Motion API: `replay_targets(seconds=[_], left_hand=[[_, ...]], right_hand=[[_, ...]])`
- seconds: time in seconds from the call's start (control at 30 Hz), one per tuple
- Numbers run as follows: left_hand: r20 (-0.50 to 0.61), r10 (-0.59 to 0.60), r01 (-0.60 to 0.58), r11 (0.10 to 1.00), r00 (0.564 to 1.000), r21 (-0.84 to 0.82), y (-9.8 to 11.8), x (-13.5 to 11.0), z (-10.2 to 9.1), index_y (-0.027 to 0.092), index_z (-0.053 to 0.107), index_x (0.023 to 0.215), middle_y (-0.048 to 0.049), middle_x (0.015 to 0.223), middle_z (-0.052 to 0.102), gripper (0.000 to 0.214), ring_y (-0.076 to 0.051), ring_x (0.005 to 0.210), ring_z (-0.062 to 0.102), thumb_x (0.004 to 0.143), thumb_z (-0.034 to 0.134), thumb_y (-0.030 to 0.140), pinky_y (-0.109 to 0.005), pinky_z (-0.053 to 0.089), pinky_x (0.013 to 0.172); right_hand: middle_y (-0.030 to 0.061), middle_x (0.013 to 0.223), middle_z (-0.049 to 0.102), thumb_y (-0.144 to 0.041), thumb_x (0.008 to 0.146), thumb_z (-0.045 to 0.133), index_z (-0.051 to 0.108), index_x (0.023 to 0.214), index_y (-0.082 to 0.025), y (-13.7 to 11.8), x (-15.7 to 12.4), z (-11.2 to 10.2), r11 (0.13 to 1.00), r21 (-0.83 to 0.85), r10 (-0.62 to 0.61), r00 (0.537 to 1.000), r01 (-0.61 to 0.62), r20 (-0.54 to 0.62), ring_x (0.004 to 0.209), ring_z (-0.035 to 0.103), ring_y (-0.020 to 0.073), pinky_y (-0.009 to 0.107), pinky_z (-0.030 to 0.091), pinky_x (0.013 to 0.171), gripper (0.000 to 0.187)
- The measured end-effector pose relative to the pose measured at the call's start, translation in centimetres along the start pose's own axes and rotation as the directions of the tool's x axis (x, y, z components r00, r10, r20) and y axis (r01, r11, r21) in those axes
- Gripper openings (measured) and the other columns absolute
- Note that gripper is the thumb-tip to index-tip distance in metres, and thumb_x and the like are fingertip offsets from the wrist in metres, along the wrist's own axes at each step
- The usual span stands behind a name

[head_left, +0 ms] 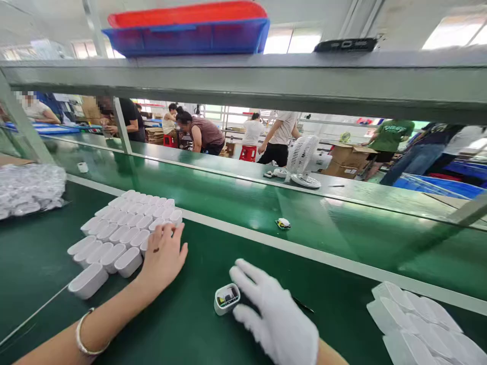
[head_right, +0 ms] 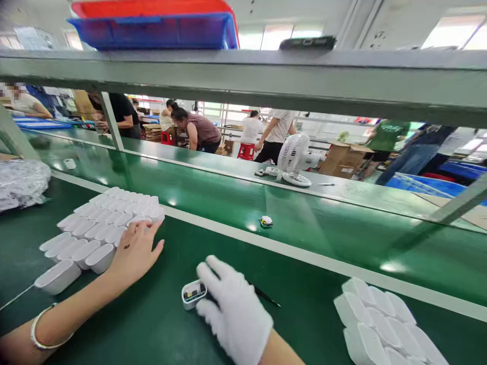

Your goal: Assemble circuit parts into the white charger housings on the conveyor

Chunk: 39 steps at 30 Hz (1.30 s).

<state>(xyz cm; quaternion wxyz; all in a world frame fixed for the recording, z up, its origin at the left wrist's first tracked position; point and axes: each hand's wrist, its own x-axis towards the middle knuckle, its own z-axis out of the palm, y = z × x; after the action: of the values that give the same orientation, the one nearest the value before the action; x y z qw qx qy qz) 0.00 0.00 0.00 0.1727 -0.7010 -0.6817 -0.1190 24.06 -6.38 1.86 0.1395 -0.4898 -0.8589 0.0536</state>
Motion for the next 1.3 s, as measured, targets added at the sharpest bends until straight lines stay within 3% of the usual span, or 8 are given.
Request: replay_targets(seconds=[0.2,0.33,0.4,0.47,0.63,0.8,1.03,1.3], left_hand=[[-0.052,-0.057,0.062,0.993,0.997,0.099,-1.8,1.0,1.0,0.009,0.059,0.108,-0.0202,0.112,0.056,0.031,-0.037,0.107,0.049,0.08,0.047,0.014,-0.049,0.035,0.089],[-0.115,-0.066,0.076,0.994,0.991,0.08,-2.2,0.9,1.0,0.006,0.063,0.098,-0.0239,0.117,0.054,0.027,-0.039,0.107,0.049,0.081,0.042,0.01,-0.053,0.035,0.087],[-0.135,-0.064,0.073,0.996,0.989,0.058,-2.3,0.9,1.0,0.008,0.064,0.094,-0.0243,0.126,0.049,0.028,-0.041,0.11,0.046,0.081,0.039,0.007,-0.056,0.034,0.087],[-0.141,-0.051,0.055,0.998,0.989,0.019,-2.2,0.8,1.0,0.01,0.064,0.091,-0.0224,0.133,0.044,0.027,-0.041,0.114,0.043,0.082,0.039,0.007,-0.058,0.033,0.087],[-0.035,0.094,-0.1,0.938,0.995,-0.332,-0.2,-0.3,0.4,0.018,0.056,0.073,-0.0106,0.127,0.052,0.012,-0.034,0.113,0.045,0.082,0.048,0.02,-0.049,0.037,0.091],[0.116,0.195,-0.064,0.728,0.974,-0.683,2.2,-1.9,0.2,0.021,0.048,0.069,-0.0034,0.106,0.059,0.013,-0.022,0.093,0.057,0.082,0.047,0.025,-0.035,0.046,0.08],[0.265,0.097,0.178,0.52,0.959,-0.836,2.9,-2.6,1.8,0.026,0.038,0.127,-0.0052,0.107,0.058,0.055,-0.023,0.091,0.059,0.075,0.058,0.034,-0.036,0.045,0.082],[0.342,0.129,0.215,0.565,0.931,-0.797,3.1,-2.6,1.6,0.026,0.04,0.131,-0.0055,0.101,0.058,0.062,-0.025,0.094,0.059,0.073,0.059,0.038,-0.039,0.043,0.086]], right_hand=[[-0.0015,0.093,0.057,-0.018,0.084,0.045,0.054,0.1,-0.032,-0.8,0.1,3.1,0.976,0.146,-0.166,0.985,0.159,0.036,0.068,0.052,0.0101,0.02,0.04,0.059,0.023],[0.0015,0.093,0.056,-0.025,0.089,0.037,0.052,0.105,-0.03,4.1,2.5,1.6,0.98,0.183,0.111,0.971,-0.072,-0.211,0.076,0.055,0.0129,0.023,0.043,0.066,0.022],[0.0038,0.096,0.054,-0.03,0.092,0.033,0.05,0.109,-0.028,7.7,4.3,0.0,0.92,0.175,0.389,0.873,-0.351,-0.295,0.076,0.056,0.0139,0.024,0.044,0.066,0.025],[0.0062,0.101,0.052,-0.035,0.091,0.033,0.052,0.109,-0.027,11.3,5.6,-1.6,0.722,0.044,0.665,0.676,-0.69,-0.317,0.074,0.057,0.0149,0.026,0.044,0.063,0.027],[0.0204,0.112,0.049,-0.015,0.083,0.039,0.053,0.116,-0.014,15.9,6.5,-2.4,0.534,-0.039,0.778,0.509,-0.845,-0.369,0.099,0.055,0.03,0.037,0.043,0.072,0.036],[0.017,0.142,0.029,-0.035,0.08,0.052,0.039,0.133,-0.019,14.4,9.3,0.1,0.669,-0.143,0.633,0.659,-0.73,-0.406,0.126,0.033,0.033,0.044,0.033,0.094,0.056],[0.0119,0.101,0.064,-0.036,0.076,0.054,0.064,0.101,-0.019,12.3,13.9,2.4,0.718,0.003,0.682,0.703,-0.696,-0.201,0.1,0.057,0.0269,0.035,0.043,0.078,0.032],[0.0019,0.103,0.065,-0.039,0.07,0.061,0.066,0.098,-0.028,9.4,10.1,2.4,0.891,0.067,0.454,0.877,-0.449,-0.155,0.098,0.058,0.0191,0.028,0.043,0.085,0.03]])
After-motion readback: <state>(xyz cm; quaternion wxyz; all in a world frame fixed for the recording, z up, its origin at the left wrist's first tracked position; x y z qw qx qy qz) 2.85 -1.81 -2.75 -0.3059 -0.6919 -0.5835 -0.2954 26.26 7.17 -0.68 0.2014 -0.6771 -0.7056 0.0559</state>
